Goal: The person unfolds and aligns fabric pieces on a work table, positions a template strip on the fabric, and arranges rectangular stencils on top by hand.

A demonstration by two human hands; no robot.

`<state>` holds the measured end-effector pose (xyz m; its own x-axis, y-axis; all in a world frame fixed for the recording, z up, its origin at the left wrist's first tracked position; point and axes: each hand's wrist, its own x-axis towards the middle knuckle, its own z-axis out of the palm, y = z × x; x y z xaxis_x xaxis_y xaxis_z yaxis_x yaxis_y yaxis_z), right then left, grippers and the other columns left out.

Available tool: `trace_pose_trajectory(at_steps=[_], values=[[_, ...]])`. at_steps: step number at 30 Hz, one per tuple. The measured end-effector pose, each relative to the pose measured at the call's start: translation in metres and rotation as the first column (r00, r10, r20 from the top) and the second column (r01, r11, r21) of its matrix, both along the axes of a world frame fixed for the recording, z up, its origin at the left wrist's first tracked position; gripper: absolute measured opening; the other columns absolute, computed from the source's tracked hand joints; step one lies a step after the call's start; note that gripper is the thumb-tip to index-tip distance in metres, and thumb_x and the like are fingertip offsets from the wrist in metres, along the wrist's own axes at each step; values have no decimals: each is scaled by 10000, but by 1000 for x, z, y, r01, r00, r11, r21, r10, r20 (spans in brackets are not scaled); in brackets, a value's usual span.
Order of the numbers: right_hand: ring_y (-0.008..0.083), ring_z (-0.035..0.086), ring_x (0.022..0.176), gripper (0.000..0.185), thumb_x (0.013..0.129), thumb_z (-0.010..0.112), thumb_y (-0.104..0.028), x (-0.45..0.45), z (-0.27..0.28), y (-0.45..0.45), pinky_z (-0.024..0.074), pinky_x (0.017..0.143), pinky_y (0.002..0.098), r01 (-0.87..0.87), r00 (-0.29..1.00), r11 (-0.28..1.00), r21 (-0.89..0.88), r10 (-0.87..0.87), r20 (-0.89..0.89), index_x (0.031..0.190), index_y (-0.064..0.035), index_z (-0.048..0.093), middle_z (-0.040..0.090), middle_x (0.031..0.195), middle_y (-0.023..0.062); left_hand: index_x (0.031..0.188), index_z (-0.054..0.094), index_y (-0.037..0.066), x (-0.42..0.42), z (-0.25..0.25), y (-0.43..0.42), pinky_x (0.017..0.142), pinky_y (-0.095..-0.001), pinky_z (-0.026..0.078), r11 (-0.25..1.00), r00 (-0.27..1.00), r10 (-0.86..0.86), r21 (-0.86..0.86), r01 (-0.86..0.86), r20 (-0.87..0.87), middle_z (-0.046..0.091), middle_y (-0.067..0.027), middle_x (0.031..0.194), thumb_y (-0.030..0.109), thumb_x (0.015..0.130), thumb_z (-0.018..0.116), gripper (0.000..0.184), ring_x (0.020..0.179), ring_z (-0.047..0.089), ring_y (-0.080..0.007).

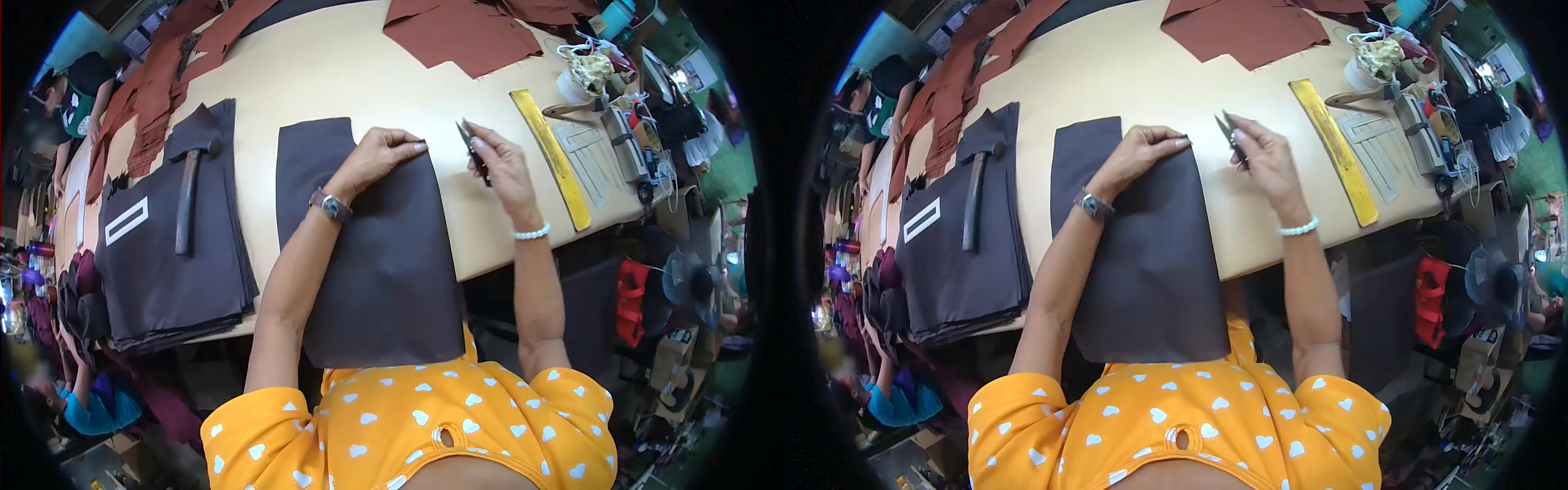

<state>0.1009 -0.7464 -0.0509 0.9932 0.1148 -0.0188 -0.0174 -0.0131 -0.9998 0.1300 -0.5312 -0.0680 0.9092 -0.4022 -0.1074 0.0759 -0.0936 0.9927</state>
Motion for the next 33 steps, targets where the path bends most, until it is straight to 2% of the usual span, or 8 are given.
trace_pose_trajectory(at_steps=[1, 2, 4, 10, 19, 26, 29, 33], values=[[15, 466, 584, 281, 916, 493, -125, -8, -2, 14, 370, 511, 143, 1, 997, 997, 78, 5, -71, 1162, -14, 569, 544, 735, -24, 943, 669, 4, -9, -3, 3, 701, -183, 453, 999, 999, -14, -42, 12, -41, 647, 4, 847, 185, 849, 632, 208, 756, 556, -34], [18, 433, 570, 296, 926, 484, -163, -11, -10, 20, 353, 494, 151, -52, 998, 996, 68, 55, -39, 1168, -16, 566, 534, 756, -34, 945, 668, 4, -17, -3, 6, 701, -182, 452, 999, 999, -15, -44, 13, -44, 646, 5, 846, 183, 850, 631, 206, 755, 555, -33], [15, 406, 572, 307, 928, 484, -188, -19, -11, 31, 333, 493, 152, -103, 988, 993, 55, 109, -109, 1171, -21, 567, 530, 755, -43, 947, 665, 5, -28, 0, 11, 702, -180, 452, 999, 999, -23, -49, 21, -47, 645, 7, 845, 179, 852, 629, 202, 754, 553, -31], [9, 373, 571, 333, 925, 496, -207, -28, -13, 33, 327, 518, 156, -139, 988, 990, 16, 140, -70, 1192, -18, 557, 553, 745, -37, 956, 656, 2, -32, -4, 15, 700, -184, 452, 993, 996, -28, -121, 18, -81, 640, 5, 848, 171, 863, 611, 198, 759, 546, -31], [87, 583, 708, 387, 909, 530, -166, -31, -4, 37, 478, 676, 216, -174, 981, 985, 9, 174, -86, 1245, 20, 482, 598, 736, 22, 960, 655, 5, -36, -3, 17, 703, -183, 447, 984, 996, -53, -173, 40, -73, 638, 8, 851, 158, 874, 594, 186, 760, 542, -30], [119, 610, 714, 450, 898, 538, -116, -31, -5, 37, 495, 699, 245, -186, 982, 981, -57, 185, -27, 1293, 39, 389, 617, 742, 52, 955, 656, 1, -36, -1, 18, 710, -181, 447, 980, 994, -66, -192, 49, -85, 638, 11, 846, 149, 869, 600, 181, 769, 541, -28], [123, 613, 713, 461, 895, 542, -110, -31, -7, 37, 498, 697, 250, -185, 983, 982, -44, 184, -19, 1299, 40, 379, 619, 741, 56, 947, 655, -23, -36, -3, 16, 664, -192, 474, 975, 998, -47, -219, 36, -46, 654, -32, 817, 141, 860, 608, 192, 718, 570, -52], [124, 614, 710, 468, 892, 545, -108, -31, -8, 37, 505, 697, 255, -182, 983, 982, -42, 181, -14, 1302, 38, 373, 624, 745, 59, 948, 657, 0, -37, -1, 17, 699, -182, 450, 983, 995, -63, -177, 49, -74, 637, 11, 833, 145, 866, 602, 176, 752, 543, -30]])
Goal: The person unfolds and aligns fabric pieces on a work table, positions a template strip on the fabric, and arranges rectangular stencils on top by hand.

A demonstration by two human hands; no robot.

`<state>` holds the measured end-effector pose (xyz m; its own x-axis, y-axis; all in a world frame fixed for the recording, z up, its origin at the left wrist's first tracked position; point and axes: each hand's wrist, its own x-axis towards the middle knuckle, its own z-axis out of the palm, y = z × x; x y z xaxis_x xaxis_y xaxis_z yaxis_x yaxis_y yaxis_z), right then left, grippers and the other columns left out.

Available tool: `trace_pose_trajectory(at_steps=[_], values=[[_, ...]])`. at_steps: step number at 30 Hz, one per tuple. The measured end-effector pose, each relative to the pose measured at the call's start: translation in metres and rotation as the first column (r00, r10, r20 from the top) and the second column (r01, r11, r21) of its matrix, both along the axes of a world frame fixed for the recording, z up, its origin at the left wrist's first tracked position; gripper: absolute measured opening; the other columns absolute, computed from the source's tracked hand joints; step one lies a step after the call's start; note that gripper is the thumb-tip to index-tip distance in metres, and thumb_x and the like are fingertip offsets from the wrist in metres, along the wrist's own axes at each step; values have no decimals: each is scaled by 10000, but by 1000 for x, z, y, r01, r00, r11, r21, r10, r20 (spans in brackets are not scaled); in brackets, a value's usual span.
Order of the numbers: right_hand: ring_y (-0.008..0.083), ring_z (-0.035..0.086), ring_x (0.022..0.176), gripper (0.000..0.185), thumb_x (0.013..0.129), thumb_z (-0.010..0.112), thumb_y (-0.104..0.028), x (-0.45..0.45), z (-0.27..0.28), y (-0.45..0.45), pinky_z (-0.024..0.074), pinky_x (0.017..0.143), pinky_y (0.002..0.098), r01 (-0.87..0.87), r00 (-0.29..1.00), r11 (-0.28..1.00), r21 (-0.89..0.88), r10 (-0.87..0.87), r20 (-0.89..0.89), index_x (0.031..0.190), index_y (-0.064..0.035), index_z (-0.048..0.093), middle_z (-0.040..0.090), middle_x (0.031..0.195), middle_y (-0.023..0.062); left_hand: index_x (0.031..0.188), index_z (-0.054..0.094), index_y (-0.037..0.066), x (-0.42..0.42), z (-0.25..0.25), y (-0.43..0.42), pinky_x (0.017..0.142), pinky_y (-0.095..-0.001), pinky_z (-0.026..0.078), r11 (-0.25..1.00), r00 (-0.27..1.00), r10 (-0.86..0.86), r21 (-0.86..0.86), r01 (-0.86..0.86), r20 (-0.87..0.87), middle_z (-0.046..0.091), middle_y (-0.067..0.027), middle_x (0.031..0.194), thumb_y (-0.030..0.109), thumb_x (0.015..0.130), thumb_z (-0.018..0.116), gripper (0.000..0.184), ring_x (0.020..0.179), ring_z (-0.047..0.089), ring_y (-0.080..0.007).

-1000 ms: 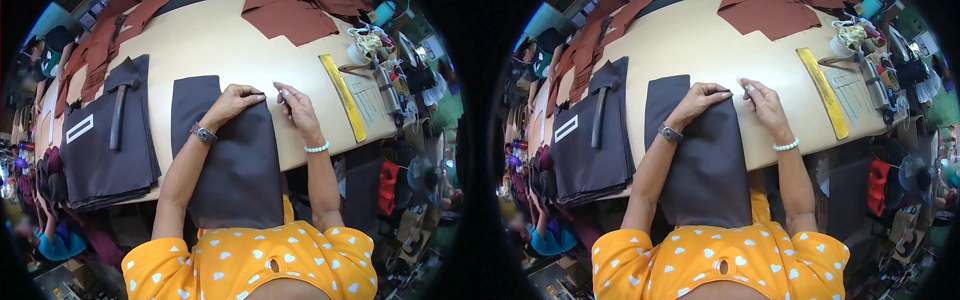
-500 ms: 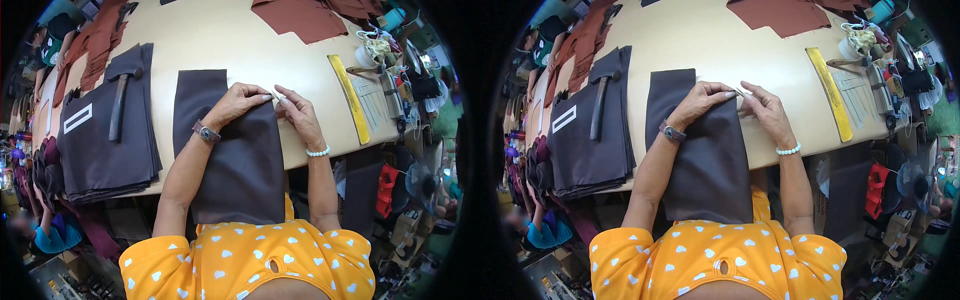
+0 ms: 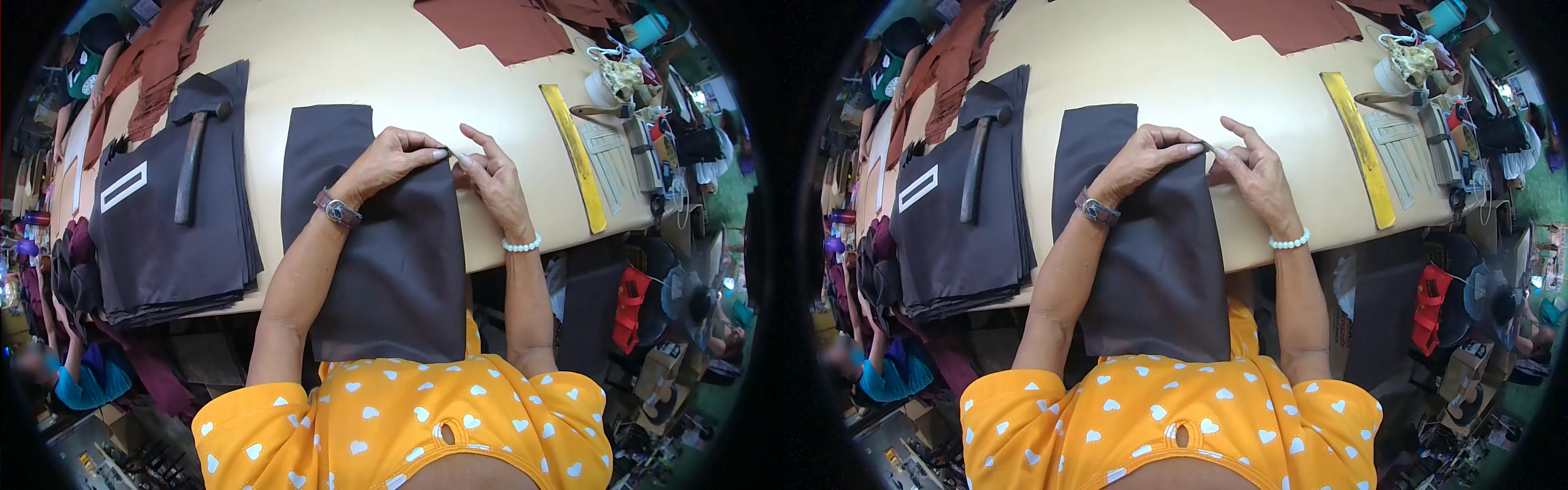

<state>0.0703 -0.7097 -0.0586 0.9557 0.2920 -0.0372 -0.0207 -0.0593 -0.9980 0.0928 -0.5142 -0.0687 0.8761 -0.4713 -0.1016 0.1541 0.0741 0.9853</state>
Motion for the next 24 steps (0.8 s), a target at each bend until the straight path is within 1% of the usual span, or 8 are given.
trace_pose_trajectory(at_steps=[10, 16, 24], values=[[113, 614, 709, 479, 885, 558, -119, 0, 2, 0, 510, 696, 254, 4, 1000, 1000, -13, -4, 4, 1303, 29, 377, 632, 718, 57, 943, 657, 0, 0, -1, 0, 683, -175, 455, 1000, 1000, -5, -6, 5, 4, 639, 4, 826, 146, 866, 601, 175, 737, 549, -31], [92, 602, 701, 486, 873, 578, -136, 1, -5, -1, 480, 717, 232, 25, 999, 999, -41, -23, 38, 1296, 22, 399, 636, 696, 49, 939, 658, -1, 1, -2, 0, 675, -173, 457, 1000, 1000, -3, 7, 3, 7, 642, 1, 817, 150, 867, 601, 177, 726, 552, -31], [79, 590, 696, 492, 871, 582, -138, 2, -9, -1, 464, 725, 220, 33, 999, 999, 0, -33, 41, 1300, 17, 400, 635, 691, 43, 945, 659, -2, 0, 0, 0, 678, -174, 455, 1000, 1000, -13, 4, 13, 8, 641, 1, 818, 155, 868, 603, 183, 733, 550, -28]])
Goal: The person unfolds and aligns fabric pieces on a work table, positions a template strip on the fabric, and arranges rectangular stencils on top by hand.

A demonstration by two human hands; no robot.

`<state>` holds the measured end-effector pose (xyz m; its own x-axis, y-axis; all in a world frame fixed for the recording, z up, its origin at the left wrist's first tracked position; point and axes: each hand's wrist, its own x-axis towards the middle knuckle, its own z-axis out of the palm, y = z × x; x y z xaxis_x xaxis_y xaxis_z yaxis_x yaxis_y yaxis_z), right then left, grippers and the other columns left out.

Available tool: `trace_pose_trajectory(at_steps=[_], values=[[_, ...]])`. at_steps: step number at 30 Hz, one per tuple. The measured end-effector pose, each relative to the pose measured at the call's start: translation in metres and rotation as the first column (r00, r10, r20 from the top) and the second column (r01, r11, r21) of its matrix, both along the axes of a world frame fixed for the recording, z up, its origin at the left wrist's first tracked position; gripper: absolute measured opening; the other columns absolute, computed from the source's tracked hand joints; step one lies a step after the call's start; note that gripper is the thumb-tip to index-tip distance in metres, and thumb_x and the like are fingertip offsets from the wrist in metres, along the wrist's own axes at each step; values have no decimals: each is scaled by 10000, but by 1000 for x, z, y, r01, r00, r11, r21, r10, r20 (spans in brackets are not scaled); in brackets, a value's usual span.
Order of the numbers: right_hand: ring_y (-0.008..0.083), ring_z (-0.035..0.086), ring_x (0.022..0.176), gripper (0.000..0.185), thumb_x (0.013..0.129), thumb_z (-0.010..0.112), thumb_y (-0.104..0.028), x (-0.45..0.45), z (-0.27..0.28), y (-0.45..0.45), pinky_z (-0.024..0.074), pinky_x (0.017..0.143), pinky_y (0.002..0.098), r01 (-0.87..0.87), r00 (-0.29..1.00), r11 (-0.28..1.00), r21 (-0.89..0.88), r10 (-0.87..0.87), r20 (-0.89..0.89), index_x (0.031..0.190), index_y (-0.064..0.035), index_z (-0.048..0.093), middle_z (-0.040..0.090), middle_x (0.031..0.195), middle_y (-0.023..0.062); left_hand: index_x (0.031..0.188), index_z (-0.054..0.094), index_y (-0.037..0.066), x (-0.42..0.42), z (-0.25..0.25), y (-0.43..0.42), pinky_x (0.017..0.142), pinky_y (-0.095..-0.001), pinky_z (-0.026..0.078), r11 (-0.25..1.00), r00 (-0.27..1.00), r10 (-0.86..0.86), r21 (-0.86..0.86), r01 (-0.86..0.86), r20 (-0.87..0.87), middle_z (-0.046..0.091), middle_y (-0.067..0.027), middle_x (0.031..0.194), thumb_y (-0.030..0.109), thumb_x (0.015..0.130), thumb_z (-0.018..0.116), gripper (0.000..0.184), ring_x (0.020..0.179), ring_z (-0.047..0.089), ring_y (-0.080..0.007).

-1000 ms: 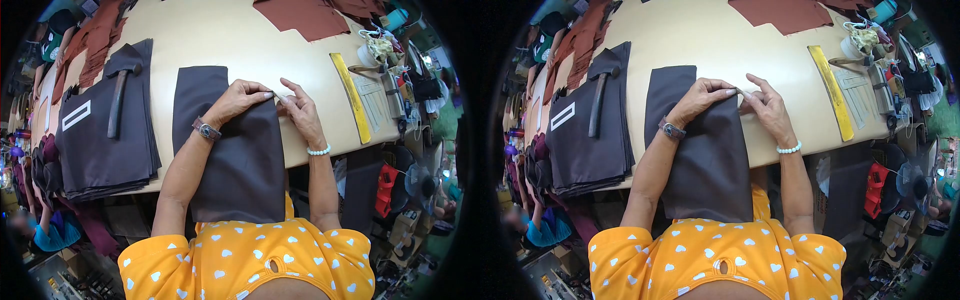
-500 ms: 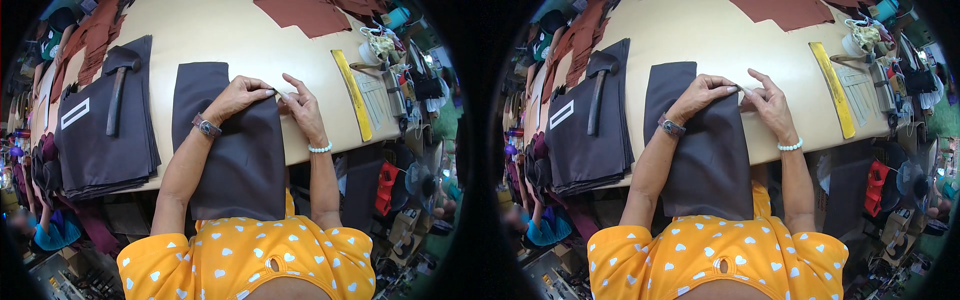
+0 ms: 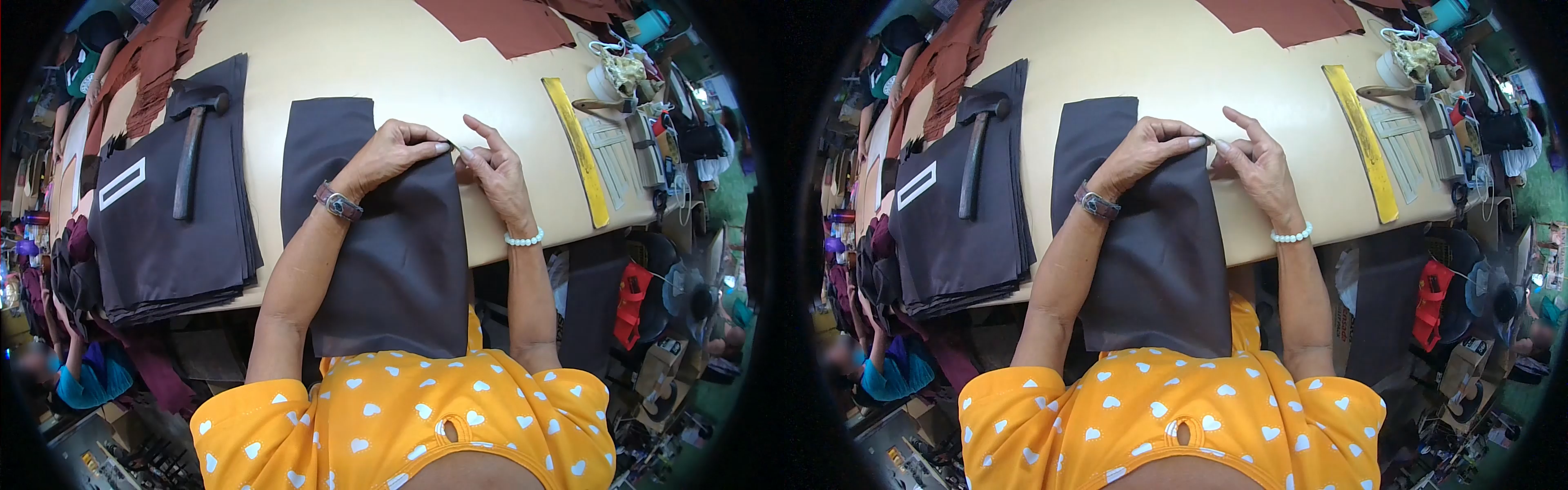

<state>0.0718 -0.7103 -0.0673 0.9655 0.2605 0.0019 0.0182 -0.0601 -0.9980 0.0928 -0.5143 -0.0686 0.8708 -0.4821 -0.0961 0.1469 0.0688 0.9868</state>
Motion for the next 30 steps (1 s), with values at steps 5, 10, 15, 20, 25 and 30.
trace_pose_trajectory(at_steps=[5, 10, 15, 20, 25, 30], values=[[59, 550, 653, 479, 873, 574, -124, -1, -1, 0, 441, 668, 213, 48, 998, 999, 2, -48, 30, 1297, 20, 403, 632, 692, 36, 951, 661, 3, 0, -2, -1, 679, -178, 455, 1000, 1000, 8, 7, -8, 8, 640, 7, 821, 158, 867, 603, 186, 743, 548, -27], [62, 511, 611, 474, 866, 578, -130, 4, -4, -23, 410, 616, 228, 408, 906, 911, -63, -396, 147, 1283, 25, 415, 625, 670, 31, 959, 663, 1, 0, 0, -1, 689, -177, 456, 1000, 1000, 11, 29, -11, 4, 641, 5, 829, 158, 864, 604, 193, 746, 552, -30], [148, 562, 738, 497, 845, 596, -163, 22, -10, -75, 453, 662, 269, 817, 563, 318, -481, -259, 785, 1260, 46, 420, 608, 902, 135, 969, 659, -11, 0, 0, -4, 701, -181, 459, 998, 999, 36, 47, -36, 20, 647, -11, 840, 156, 868, 588, 208, 751, 563, -45], [329, 588, 849, 559, 818, 603, -113, -12, 29, -14, 480, 733, 351, 545, 804, 751, -373, -340, 489, 1293, 50, 357, 541, 1112, 250, 979, 642, -21, 17, 7, -25, 767, -285, 473, 914, 830, 74, 296, -279, 553, 674, -130, 911, 170, 854, 566, 240, 824, 626, -168], [376, 578, 634, 625, 787, 587, -28, -21, -1, 27, 459, 616, 390, 411, 836, 836, -363, -187, 516, 1327, 37, 280, 567, 719, 244, 949, 637, -1, -1, 35, -38, 769, -346, 470, 777, 534, 187, 208, -594, 825, 641, -156, 918, 123, 795, 608, 200, 868, 601, -280], [347, 535, 516, 653, 779, 633, -62, -18, -8, 12, 418, 531, 412, 447, 844, 760, -472, -183, 504, 1330, 22, 291, 501, 577, 187, 1015, 594, -1, -69, 27, 23, 836, -388, 428, 326, 402, 276, 308, -894, 873, 601, -164, 993, 184, 768, 658, 315, 943, 550, -317]])
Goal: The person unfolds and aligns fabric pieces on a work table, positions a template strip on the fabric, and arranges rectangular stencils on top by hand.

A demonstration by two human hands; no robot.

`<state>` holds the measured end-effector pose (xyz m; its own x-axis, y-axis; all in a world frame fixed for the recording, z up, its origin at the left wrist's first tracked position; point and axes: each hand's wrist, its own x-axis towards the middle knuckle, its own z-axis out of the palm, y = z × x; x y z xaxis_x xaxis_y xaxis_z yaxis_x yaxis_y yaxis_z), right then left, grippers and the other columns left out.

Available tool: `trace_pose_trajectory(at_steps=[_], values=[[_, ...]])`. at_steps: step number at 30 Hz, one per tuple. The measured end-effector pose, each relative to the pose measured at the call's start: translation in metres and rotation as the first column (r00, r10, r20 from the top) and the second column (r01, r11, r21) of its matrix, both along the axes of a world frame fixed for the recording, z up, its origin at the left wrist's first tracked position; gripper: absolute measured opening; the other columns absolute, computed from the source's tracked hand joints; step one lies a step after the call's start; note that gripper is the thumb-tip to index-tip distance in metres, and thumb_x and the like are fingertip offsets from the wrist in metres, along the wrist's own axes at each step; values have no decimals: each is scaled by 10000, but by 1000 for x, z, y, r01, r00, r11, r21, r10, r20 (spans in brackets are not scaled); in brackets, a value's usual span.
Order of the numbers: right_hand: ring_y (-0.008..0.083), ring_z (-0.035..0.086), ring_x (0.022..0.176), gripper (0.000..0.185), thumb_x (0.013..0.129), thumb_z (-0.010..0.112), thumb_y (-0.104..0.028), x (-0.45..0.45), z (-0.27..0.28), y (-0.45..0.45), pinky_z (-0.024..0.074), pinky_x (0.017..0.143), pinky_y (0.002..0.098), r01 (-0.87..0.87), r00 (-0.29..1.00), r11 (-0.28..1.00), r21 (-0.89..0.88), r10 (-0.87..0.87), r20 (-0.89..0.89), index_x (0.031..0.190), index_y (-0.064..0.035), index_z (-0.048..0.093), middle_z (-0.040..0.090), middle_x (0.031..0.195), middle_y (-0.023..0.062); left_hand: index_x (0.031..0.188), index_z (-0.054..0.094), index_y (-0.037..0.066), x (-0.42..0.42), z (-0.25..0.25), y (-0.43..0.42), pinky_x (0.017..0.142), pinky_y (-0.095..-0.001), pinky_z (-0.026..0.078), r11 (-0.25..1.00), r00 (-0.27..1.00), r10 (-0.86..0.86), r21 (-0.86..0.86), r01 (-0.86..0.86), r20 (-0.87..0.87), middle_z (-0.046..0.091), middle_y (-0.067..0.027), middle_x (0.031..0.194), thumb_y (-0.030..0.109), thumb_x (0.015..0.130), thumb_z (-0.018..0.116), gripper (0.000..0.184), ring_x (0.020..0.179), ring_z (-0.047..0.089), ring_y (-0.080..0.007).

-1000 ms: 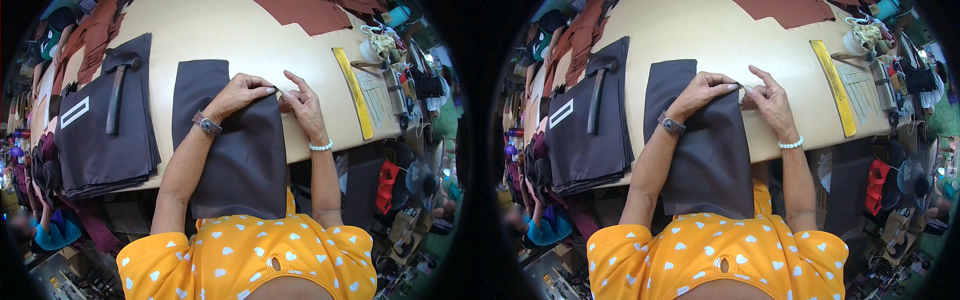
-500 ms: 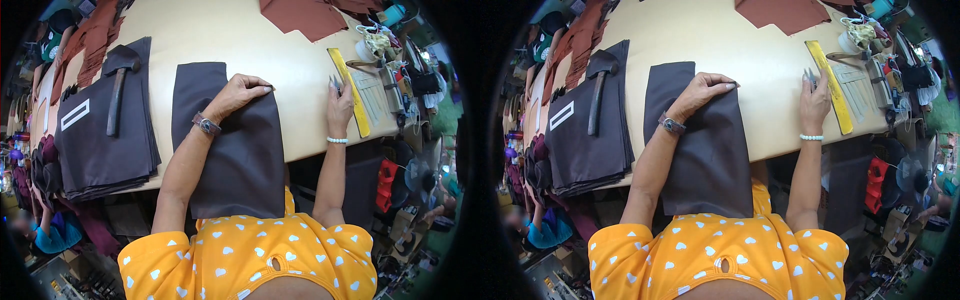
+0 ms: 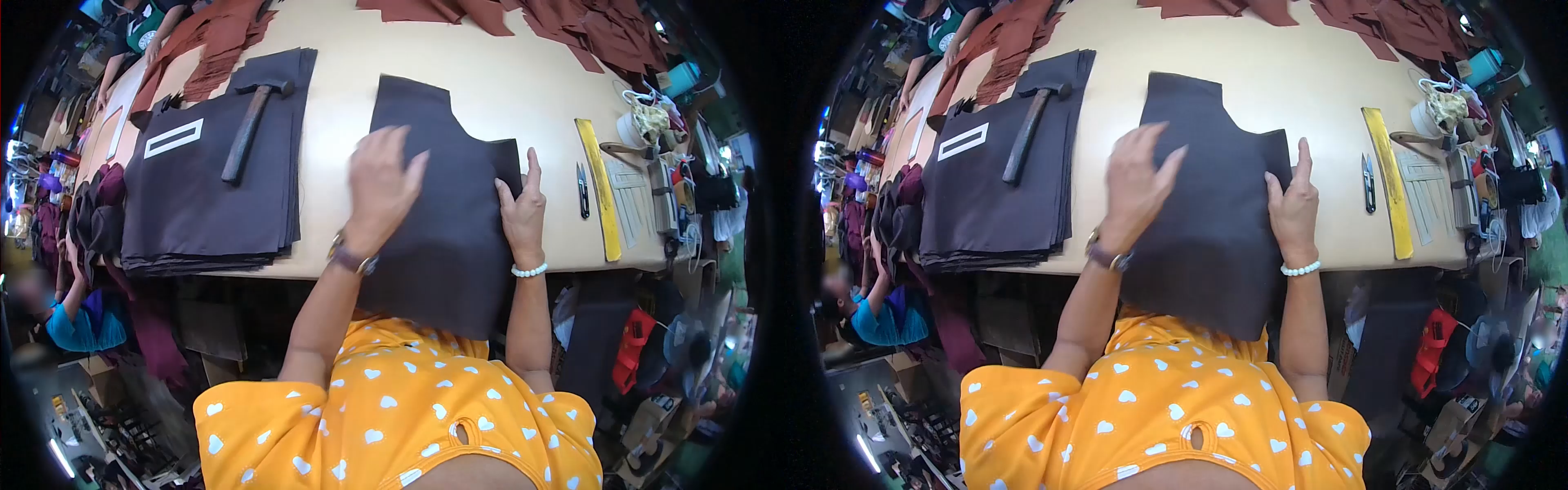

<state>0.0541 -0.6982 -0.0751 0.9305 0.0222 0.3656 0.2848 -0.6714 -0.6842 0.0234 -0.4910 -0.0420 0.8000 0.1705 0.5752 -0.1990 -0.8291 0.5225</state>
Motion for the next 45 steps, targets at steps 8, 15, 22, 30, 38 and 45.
trace_pose_trajectory(at_steps=[8, 15, 22, 30, 38, 45], values=[[348, 460, 1099, 611, 682, 667, -70, -24, 36, 50, 373, 955, 397, -101, 960, 896, -433, 202, 196, 1250, -24, 449, 487, 1165, 199, 838, 583, 19, -42, -34, 23, 727, -375, 415, 979, 957, 205, 64, -196, -205, 555, -90, 853, 159, 730, 701, 212, 828, 541, -262], [160, 594, 730, 344, 788, 543, 21, -34, -2, 94, 504, 634, 250, -321, 895, 823, 468, 426, -135, 1130, 53, 531, 592, 963, 150, 992, 530, -4, -42, -35, 45, 501, -190, 416, 636, 941, -133, -755, -159, -310, 634, -54, 749, 92, 819, 634, 224, 603, 562, -78], [98, 571, 685, 306, 817, 513, 30, -36, 2, 93, 488, 605, 215, -288, 882, 805, 518, 434, -184, 1121, 55, 541, 612, 883, 102, 1193, 480, -25, -48, -18, 55, 496, -143, 416, 339, 890, -302, -911, -235, -342, 648, -54, 807, 76, 824, 631, 412, 614, 550, -33], [101, 573, 685, 286, 814, 517, 37, -35, 2, 93, 489, 606, 220, -297, 883, 792, 534, 440, -162, 1097, 57, 553, 614, 868, 107, 1098, 578, -59, -45, -33, 50, 459, -136, 387, 548, 891, -222, -807, -221, -395, 637, -22, 772, 94, 828, 636, 316, 563, 516, -7], [113, 577, 679, 288, 811, 521, 36, -35, 3, 93, 490, 608, 227, -310, 886, 803, 509, 438, -152, 1096, 55, 553, 613, 866, 116, 1151, 532, -29, -33, -29, 60, 492, -154, 449, 337, 884, -283, -901, -272, -372, 614, -8, 741, 105, 845, 604, 342, 588, 544, -26], [115, 582, 685, 284, 813, 521, 32, -36, 3, 92, 492, 612, 230, -296, 881, 796, 528, 441, -170, 1094, 52, 553, 614, 870, 115, 1181, 498, -24, -21, -22, 61, 498, -180, 473, 322, 867, -324, -905, -277, -380, 620, -23, 753, 94, 841, 593, 372, 608, 565, -50]])
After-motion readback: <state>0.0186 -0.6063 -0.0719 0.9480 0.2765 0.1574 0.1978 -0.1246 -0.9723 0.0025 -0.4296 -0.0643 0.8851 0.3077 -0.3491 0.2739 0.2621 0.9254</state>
